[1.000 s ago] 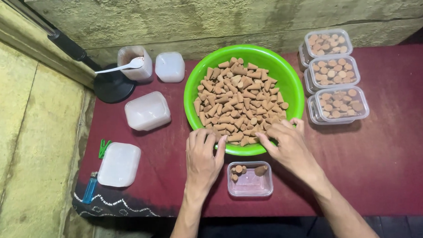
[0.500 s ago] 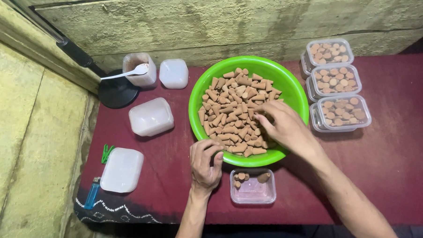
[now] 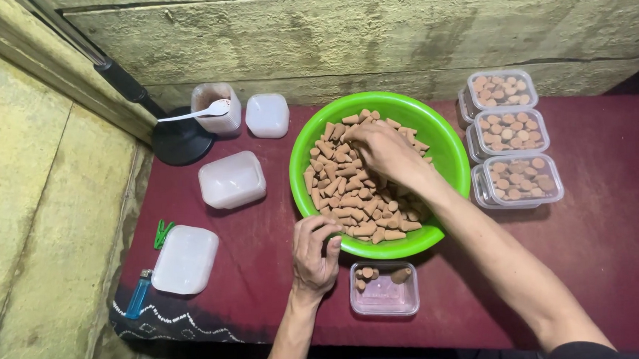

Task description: Pack incense cones from a large bowl into small plastic containers

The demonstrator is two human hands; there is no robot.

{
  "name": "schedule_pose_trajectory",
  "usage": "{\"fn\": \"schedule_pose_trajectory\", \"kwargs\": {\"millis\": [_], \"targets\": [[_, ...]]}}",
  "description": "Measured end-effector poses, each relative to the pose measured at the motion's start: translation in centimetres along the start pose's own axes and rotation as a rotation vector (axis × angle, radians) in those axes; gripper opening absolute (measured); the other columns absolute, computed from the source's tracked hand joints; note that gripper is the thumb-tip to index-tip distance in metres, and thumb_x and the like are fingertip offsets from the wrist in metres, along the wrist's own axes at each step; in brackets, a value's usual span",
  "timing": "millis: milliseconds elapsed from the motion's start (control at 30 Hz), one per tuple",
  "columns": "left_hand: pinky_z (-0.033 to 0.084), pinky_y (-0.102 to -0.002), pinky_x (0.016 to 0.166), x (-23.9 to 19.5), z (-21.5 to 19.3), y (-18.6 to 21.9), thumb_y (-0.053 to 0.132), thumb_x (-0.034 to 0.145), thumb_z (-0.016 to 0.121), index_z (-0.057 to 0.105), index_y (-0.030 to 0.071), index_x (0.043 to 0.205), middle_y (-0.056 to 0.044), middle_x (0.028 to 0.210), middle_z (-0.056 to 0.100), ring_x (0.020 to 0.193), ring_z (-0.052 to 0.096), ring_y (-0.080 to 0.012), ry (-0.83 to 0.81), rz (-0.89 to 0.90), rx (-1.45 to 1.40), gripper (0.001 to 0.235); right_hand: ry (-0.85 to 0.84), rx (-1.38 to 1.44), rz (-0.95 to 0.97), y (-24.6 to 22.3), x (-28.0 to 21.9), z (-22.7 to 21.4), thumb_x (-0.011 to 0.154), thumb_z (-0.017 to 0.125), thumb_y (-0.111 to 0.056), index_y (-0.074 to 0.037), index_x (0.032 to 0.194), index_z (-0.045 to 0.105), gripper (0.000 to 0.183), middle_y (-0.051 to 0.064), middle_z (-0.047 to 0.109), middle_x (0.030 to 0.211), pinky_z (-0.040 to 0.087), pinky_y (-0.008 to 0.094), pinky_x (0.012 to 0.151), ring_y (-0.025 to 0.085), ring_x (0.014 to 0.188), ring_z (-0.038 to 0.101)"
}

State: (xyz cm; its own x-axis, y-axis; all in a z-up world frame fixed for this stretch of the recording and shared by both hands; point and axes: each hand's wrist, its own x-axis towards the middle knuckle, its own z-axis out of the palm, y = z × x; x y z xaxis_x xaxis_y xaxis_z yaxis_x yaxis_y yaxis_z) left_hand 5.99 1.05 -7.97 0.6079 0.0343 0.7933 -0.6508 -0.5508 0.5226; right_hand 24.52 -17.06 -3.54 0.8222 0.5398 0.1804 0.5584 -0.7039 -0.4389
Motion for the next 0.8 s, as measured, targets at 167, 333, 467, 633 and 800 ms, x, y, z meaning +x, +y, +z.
{"fn": "schedule_pose_trajectory", "kwargs": {"millis": [167,333,467,633,800], "targets": [[0.046,-0.043,0.091,1.5,-0.6,1.1,0.027,0.104,0.057,0.069,0.013,0.105,-0.001,0.1,0.067,0.094,0.068,-0.0239,0.008,-0.028,0.123,0.018,-0.013,0.03,-0.01,0.7,0.2,0.1,0.1,0.061,-0.017,-0.018,0.108,0.073,0.015,0.009,0.073,0.106,0.055,0.047,0.09,0.034,0.103,0.067],[0.04,-0.044,0.096,5.9,-0.8,0.6,0.022,0.104,0.059,0.068,0.015,0.109,0.0,0.099,0.067,0.097,0.067,-0.0198,-0.134,-0.121,0.334,0.012,-0.004,0.078,0.034,-2.0,-0.6,-2.6,0.1,0.061,-0.016,-0.015,0.116,0.074,0.02,0.01,0.075,0.11,0.054,0.045,0.093,0.033,0.105,0.067],[0.039,-0.044,0.095,8.8,0.6,-3.5,0.02,0.1,0.058,0.065,0.018,0.113,0.0,0.1,0.064,0.097,0.063,-0.0192,-0.269,-0.096,0.602,0.015,0.013,0.107,0.037,-1.5,-0.7,-2.6,0.099,0.063,-0.019,-0.015,0.118,0.072,0.021,0.011,0.074,0.111,0.055,0.047,0.093,0.034,0.106,0.065],[0.041,-0.041,0.093,10.9,3.3,-6.9,0.013,0.092,0.064,0.063,0.022,0.118,0.002,0.104,0.062,0.097,0.06,-0.019,-0.307,-0.073,0.606,0.027,0.187,0.203,0.126,-1.1,-1.2,-3.8,0.099,0.064,-0.019,-0.017,0.124,0.073,0.026,0.008,0.075,0.108,0.055,0.04,0.085,0.026,0.099,0.067],[0.042,-0.042,0.093,12.5,4.9,-6.9,0.014,0.093,0.064,0.065,0.022,0.116,0.0,0.099,0.065,0.098,0.064,-0.0211,-0.379,-0.086,0.501,0.024,0.509,0.752,0.392,0.6,-2.3,-4.7,0.099,0.064,-0.013,-0.014,0.129,0.066,0.03,0.005,0.068,0.109,0.057,0.028,0.084,0.009,0.087,0.064]]}}
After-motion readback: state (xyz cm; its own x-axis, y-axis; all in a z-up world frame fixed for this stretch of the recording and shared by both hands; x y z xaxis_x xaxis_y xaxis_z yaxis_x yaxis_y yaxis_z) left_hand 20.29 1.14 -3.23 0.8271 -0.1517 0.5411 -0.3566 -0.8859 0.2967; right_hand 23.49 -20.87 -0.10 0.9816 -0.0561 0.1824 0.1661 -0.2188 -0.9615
